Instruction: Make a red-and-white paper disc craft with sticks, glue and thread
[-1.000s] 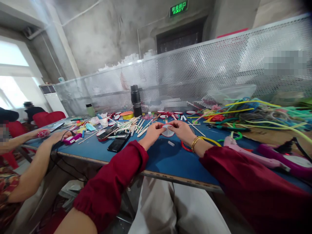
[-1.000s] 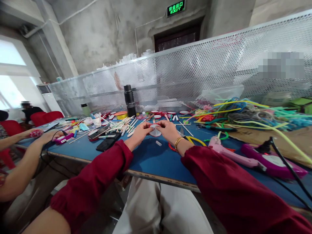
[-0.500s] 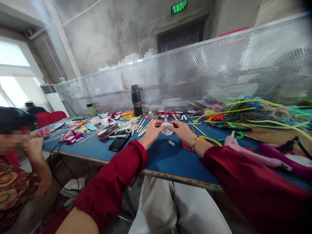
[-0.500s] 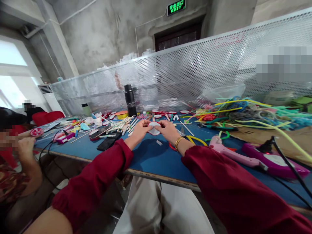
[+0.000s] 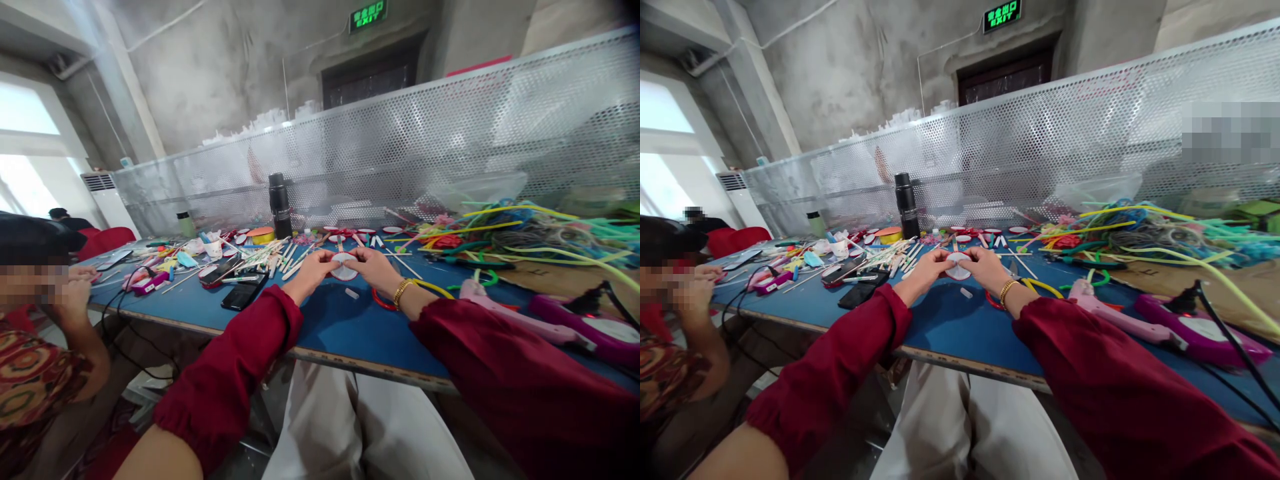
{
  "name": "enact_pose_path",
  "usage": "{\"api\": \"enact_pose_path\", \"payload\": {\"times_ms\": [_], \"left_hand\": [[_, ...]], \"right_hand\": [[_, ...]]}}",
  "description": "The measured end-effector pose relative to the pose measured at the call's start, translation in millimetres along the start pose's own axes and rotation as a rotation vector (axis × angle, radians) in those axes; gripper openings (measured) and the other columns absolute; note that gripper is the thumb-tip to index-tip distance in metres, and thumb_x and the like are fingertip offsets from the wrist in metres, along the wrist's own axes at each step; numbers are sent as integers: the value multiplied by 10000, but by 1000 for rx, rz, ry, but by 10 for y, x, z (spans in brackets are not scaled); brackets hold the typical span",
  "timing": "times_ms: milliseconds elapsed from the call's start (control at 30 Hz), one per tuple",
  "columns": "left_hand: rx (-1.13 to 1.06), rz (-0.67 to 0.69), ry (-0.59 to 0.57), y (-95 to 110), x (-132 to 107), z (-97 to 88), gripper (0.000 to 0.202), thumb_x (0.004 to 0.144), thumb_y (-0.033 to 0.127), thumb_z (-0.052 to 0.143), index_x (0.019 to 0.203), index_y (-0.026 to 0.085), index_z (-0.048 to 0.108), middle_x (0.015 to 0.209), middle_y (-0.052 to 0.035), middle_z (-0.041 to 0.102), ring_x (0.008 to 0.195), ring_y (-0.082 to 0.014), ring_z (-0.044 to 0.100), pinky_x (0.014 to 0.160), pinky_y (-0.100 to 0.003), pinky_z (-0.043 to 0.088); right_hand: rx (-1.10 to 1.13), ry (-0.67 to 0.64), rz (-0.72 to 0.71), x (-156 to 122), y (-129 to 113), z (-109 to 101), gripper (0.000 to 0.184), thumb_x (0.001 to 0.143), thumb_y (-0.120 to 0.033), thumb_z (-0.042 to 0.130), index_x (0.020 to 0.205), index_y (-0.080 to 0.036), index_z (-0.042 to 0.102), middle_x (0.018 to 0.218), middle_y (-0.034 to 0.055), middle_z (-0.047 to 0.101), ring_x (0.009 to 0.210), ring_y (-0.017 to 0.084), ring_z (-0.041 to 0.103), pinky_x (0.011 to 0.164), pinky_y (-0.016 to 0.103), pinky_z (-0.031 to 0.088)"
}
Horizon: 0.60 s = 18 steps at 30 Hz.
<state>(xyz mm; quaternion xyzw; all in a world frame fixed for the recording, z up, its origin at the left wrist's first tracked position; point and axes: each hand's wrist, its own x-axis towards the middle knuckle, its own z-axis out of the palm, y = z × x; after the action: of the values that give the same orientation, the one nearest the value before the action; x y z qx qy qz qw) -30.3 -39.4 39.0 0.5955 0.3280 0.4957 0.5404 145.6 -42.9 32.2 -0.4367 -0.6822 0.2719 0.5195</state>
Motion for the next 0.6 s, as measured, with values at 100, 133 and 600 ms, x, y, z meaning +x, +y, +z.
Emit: {"api": "enact_pose_path", "payload": {"times_ms": [100,133,600], "left_hand": [[22,25,-4,-18,19,-17,323,659,225,840,888,128,634,779,0,645,698,-124,592,750,-302,496],[34,33,2,-25,26,-23,313,660,215,835,884,124,637,771,1,642,690,-119,585,742,-295,491],[69,82,31,-62,68,-43,248,669,149,792,875,111,659,750,9,635,653,-99,560,692,-258,453]], "right_hand": [[0,-6,3,-13,-28,4,239,705,-410,695,816,-199,688,746,18,695,690,168,590,630,284,470],[2,-8,5,-15,-34,6,244,703,-417,694,812,-199,684,746,17,693,689,167,589,631,284,468],[-26,-7,-4,-13,-36,3,262,719,-438,690,822,-198,668,760,17,694,703,171,597,650,291,472]]}}
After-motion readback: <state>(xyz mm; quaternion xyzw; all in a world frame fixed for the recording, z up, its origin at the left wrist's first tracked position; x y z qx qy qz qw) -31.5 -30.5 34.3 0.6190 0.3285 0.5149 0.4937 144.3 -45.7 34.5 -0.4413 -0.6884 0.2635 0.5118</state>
